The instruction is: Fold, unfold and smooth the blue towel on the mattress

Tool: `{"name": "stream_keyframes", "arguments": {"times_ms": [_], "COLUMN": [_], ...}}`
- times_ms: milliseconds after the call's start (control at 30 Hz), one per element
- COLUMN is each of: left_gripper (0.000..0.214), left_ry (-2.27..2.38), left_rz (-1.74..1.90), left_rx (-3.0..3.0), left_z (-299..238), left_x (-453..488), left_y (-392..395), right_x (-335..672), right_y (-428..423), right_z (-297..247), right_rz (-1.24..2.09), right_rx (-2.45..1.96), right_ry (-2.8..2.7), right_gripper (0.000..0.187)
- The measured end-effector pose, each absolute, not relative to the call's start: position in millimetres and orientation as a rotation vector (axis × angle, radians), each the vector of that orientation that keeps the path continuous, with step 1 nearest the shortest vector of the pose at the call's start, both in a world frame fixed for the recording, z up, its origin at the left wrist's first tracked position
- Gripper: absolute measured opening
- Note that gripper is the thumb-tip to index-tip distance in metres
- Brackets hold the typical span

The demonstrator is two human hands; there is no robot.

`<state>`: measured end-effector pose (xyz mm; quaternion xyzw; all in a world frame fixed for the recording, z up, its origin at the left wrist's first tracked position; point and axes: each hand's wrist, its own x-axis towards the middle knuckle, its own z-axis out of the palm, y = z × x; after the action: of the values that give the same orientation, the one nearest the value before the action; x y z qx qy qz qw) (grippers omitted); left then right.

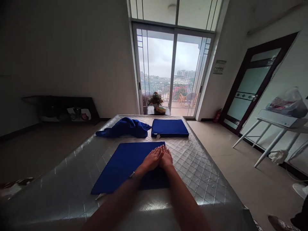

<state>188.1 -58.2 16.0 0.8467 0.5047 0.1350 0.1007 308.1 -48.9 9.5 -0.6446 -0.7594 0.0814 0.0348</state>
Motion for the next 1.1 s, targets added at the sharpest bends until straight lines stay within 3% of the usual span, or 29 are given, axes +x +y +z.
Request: {"name": "stream_keyframes", "arguments": {"times_ms": [533, 900, 1100], "left_gripper": [0.09, 0.084, 0.086], "left_ry": [2.121, 2.125, 2.113], "left_rz": [0.241, 0.33, 0.32], "left_rx": [2.307, 2.228, 2.254], "left_z": [-10.4, -4.1, -7.7], "left_x": [-12.8, -8.0, -9.8], "left_y": [-36.9, -43.6, -43.2], "right_x": [300.4, 289.4, 290.0], "right_y": [-48.2, -24.3, -14.5], "right_z": [16.5, 46.4, 26.3], "right_rz": [0.318, 0.231, 0.199], "right_rx": [-2.041, -2.17, -2.046], "right_ry": [-2.197, -2.286, -2.229], "right_gripper": [0.065, 0.06, 0.063]}}
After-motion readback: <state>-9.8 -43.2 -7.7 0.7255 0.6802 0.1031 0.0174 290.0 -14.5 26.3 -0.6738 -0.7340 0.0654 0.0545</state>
